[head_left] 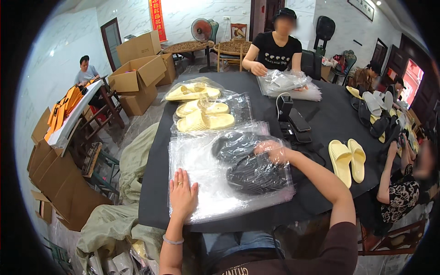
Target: The person retrieves pairs of yellow and black slippers from a large green sack and places them onto a table. They arrange the slippers on sheets of bubble wrap and fold the wrap to package them. The person handles the items by hand, stacking the packaged pairs on the table.
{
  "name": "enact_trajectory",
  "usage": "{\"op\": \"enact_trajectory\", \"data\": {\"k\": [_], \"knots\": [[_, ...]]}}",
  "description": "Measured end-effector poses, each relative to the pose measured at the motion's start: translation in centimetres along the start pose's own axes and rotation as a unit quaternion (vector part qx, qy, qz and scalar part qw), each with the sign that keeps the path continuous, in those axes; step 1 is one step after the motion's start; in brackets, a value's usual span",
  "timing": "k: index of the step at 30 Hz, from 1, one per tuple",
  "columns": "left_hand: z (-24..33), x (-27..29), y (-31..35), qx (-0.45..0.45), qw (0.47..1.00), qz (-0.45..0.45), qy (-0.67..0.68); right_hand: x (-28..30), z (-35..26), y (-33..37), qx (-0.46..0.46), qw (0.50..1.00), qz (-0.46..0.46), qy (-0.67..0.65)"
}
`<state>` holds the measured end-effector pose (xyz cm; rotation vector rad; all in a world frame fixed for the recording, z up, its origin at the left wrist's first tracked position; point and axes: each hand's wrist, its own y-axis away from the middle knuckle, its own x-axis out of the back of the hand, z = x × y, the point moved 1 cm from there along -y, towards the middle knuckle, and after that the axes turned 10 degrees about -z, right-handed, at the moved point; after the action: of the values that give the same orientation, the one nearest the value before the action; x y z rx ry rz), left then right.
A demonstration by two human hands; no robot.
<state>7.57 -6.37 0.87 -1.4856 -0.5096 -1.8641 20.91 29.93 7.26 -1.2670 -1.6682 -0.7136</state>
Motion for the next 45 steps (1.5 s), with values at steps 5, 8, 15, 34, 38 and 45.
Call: {"op": "enact_trajectory", "data": {"k": [5,8,15,34,38,45], "knots": [[-0.2,0.0,0.3,0.002,1.000,0.009,0.011,3.5,-3.9,6.6,-0.094,0.984,0.151,-0.033],[-0.3,-0.1,0.3,0.004,1.000,0.016,0.010,4.4,-5.9,11.2,-0.170,0.949,0.255,0.073],[0.3,0.2,0.1,0.005,1.000,0.005,-0.001,6.0,-2.2,20.8,-0.160,0.515,0.610,-0.580],[0.7,0.4,-0.2,0.013,1.000,-0.008,0.014,-4.1,3.5,24.3,-0.491,0.596,0.542,-0.331],[1.0,0.6,-0.2,0.019,0.999,-0.020,0.025,-4.9,4.3,24.4,-0.523,0.606,0.517,-0.301],[0.7,0.6,0.0,0.026,0.999,-0.025,0.013,-5.1,5.4,23.8,-0.545,0.631,0.483,-0.266]]}}
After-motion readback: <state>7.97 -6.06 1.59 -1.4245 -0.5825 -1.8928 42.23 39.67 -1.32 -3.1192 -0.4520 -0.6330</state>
